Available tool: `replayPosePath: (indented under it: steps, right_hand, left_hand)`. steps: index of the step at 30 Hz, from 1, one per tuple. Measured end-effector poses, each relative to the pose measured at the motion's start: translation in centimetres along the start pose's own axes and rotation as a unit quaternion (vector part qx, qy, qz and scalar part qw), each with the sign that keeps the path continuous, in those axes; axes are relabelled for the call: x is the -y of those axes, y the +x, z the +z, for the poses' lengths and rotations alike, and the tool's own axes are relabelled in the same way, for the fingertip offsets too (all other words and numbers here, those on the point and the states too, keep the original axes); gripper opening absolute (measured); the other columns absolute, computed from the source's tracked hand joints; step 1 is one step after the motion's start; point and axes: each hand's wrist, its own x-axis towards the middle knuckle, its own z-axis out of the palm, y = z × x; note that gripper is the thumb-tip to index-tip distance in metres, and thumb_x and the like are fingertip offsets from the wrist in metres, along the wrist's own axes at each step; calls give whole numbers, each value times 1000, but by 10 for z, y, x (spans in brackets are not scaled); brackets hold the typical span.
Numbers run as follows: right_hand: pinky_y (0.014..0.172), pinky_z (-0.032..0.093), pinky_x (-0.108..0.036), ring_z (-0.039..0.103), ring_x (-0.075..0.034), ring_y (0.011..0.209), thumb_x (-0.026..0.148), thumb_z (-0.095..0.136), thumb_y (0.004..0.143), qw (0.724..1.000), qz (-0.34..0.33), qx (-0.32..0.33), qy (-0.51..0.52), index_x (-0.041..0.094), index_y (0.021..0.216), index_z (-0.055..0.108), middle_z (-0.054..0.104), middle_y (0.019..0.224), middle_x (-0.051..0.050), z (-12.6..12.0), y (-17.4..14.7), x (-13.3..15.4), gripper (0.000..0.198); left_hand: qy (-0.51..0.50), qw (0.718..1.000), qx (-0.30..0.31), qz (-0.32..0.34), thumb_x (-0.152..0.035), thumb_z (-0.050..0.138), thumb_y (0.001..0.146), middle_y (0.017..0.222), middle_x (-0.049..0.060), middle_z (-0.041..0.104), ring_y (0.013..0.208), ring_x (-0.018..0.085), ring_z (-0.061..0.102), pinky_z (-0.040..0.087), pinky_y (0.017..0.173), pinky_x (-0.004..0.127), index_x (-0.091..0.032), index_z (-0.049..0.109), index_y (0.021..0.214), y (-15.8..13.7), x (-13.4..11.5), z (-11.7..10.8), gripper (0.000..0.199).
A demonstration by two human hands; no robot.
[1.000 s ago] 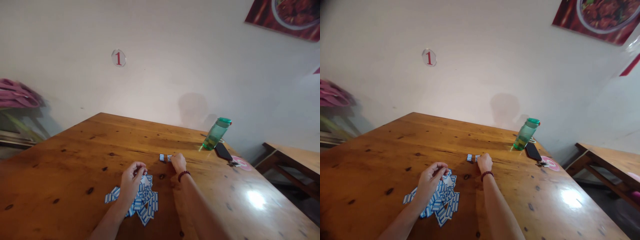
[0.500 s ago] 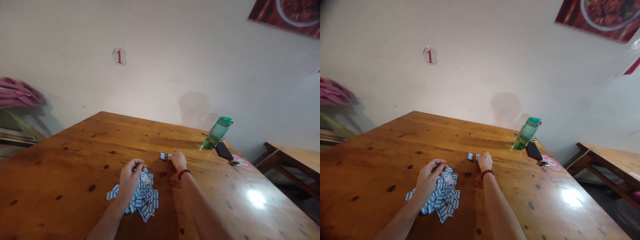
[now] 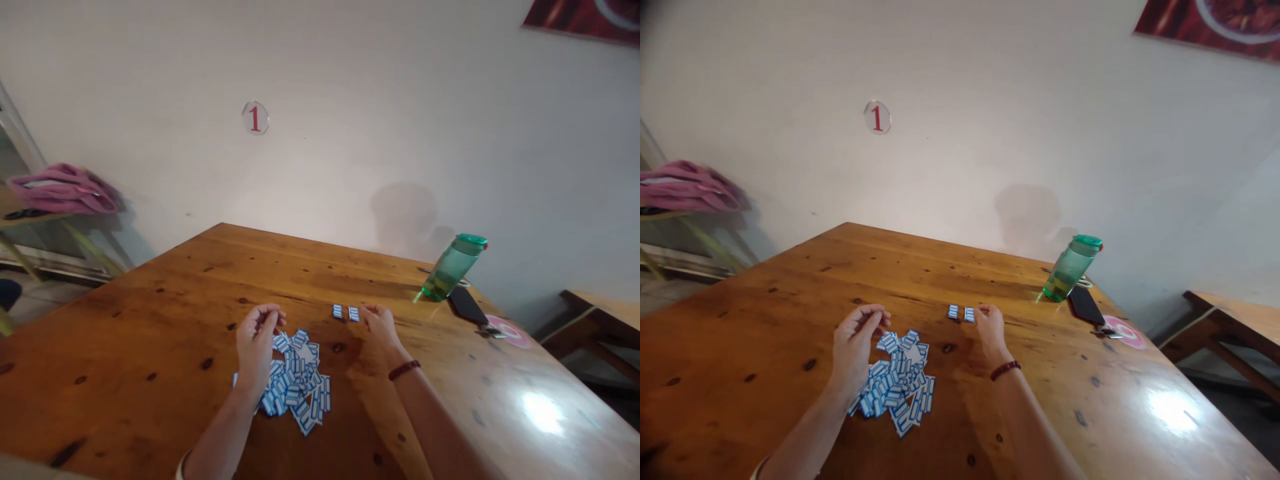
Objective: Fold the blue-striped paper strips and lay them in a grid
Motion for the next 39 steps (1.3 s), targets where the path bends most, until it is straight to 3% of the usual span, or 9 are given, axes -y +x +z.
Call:
replayPosePath:
  steps: [3,8,11,15,22,27,32,35,39]
  right_hand:
    - [38,33,-19,41,-7,37,27,50,73,997,-20,52,46,12,79,56,45,47,7,2,-26,9,17]
    - [36,30,-19,38,-8,36,34,50,68,978,-98,140,121,16,73,54,44,46,7,16,-62,10,19]
    - [48,39,-21,49,-11,49,28,47,73,977,-173,113,51,17,73,55,55,59,1,24,-71,1,14]
    - [63,41,-24,57,-16,66,20,44,76,957,-246,145,-51,18,75,57,63,71,-3,28,-73,-11,13]
    - [59,39,-22,56,-15,62,15,44,75,949,-260,158,-82,18,69,57,62,66,-2,28,-70,-14,15]
    - [60,40,-22,56,-15,63,15,45,75,948,-262,164,-80,18,70,58,63,68,-2,27,-71,-14,14]
    - [61,40,-23,56,-15,63,16,43,77,943,-270,166,-97,18,69,57,62,67,-3,27,-71,-14,16]
    - [61,39,-24,55,-16,63,17,42,77,941,-274,167,-103,18,70,57,62,68,-3,28,-72,-14,16]
    - [61,39,-25,55,-16,64,17,42,77,940,-275,173,-105,18,70,56,62,68,-3,28,-73,-14,16]
  left_hand:
    - [5,1000,-7,0,-28,56,66,65,0,61,56,11,55,41,48,20,-15,58,74,0,0,-1,15]
    - [24,1000,0,2,-29,56,66,65,1,61,56,11,55,41,48,20,-15,57,74,1,2,-1,15]
    - [35,999,-3,13,-28,56,68,65,1,61,56,11,55,42,48,20,-15,58,74,1,3,-2,14]
    - [41,998,-16,42,-27,56,69,66,0,61,57,11,55,42,49,20,-16,58,74,2,3,-4,12]
    - [39,996,-16,76,-26,55,72,68,0,61,62,11,55,43,53,20,-17,58,77,2,-14,-6,11]
    - [101,990,35,89,-26,54,70,66,0,62,62,13,57,44,53,21,-17,59,74,-7,-34,-14,11]
    - [271,954,119,53,-30,54,69,64,1,65,61,16,60,46,56,24,-19,60,69,-28,-29,-43,12]
    - [331,934,136,20,-33,50,71,65,0,65,62,17,61,46,56,24,-21,59,70,-40,-18,-63,15]
    - [422,891,167,-9,-33,46,76,73,0,66,69,16,61,45,63,25,-23,58,80,-54,-9,-72,16]
